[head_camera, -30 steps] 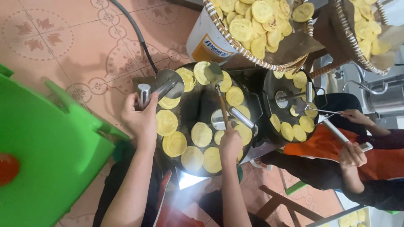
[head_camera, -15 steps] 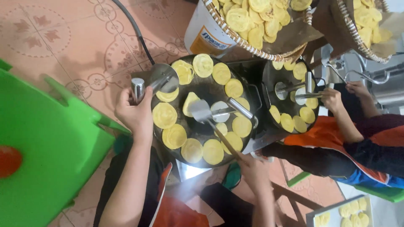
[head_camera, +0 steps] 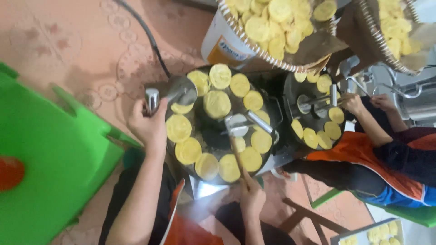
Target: Cooking small round pastries on a multi-cavity griddle using a metal press and a spatula.
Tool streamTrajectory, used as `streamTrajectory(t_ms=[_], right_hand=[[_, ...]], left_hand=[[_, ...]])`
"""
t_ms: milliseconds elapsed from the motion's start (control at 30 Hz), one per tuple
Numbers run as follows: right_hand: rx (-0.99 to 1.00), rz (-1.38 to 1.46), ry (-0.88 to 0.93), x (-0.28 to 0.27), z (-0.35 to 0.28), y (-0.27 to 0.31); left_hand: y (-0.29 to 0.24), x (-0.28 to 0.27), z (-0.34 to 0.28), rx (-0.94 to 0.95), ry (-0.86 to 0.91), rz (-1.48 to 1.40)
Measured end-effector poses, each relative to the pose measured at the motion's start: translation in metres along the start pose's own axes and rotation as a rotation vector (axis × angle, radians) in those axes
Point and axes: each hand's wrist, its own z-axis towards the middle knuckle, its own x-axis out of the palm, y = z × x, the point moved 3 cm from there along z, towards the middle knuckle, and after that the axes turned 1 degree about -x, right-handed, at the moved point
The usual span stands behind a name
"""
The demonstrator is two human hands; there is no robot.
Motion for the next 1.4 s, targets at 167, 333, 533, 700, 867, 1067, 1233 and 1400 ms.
streamTrajectory(t_ms=[167,333,533,700,867,1067,1233,1400], right_hand=[[-0.292,-0.042,-0.133,0.0,-0.013,-0.035],[0.318,0.474,0.183,-0.06,0.001,0.013],[0.09,0.177,0.45,-0.046,0.016,0.035],[0.101,0.005,0.43,-0.079,0.036,0.058],[0.227,-0.159,0.556,-0.137,0.011,0.052],[0.157,-0.583,0.43,-0.113,-0.027,-0.099],[0.29,-0.322,0.521,-0.117,-0.024,-0.068],[0.292,-0.29,0.6,-0.153,0.022,-0.03]], left_hand=[[-0.01,0.002,-0.003,-0.058,0.001,-0.105],[-0.011,0.001,-0.001,-0.014,0.008,-0.108],[-0.017,0.005,-0.003,0.009,0.035,-0.1],[-0.007,0.007,-0.005,-0.014,0.047,-0.087],[0.003,0.011,0.004,0.046,0.015,-0.09],[0.005,0.008,-0.001,0.087,0.025,-0.106],[-0.002,0.006,-0.013,0.06,0.051,-0.111],[-0.02,0.006,-0.025,0.008,0.106,-0.048]])
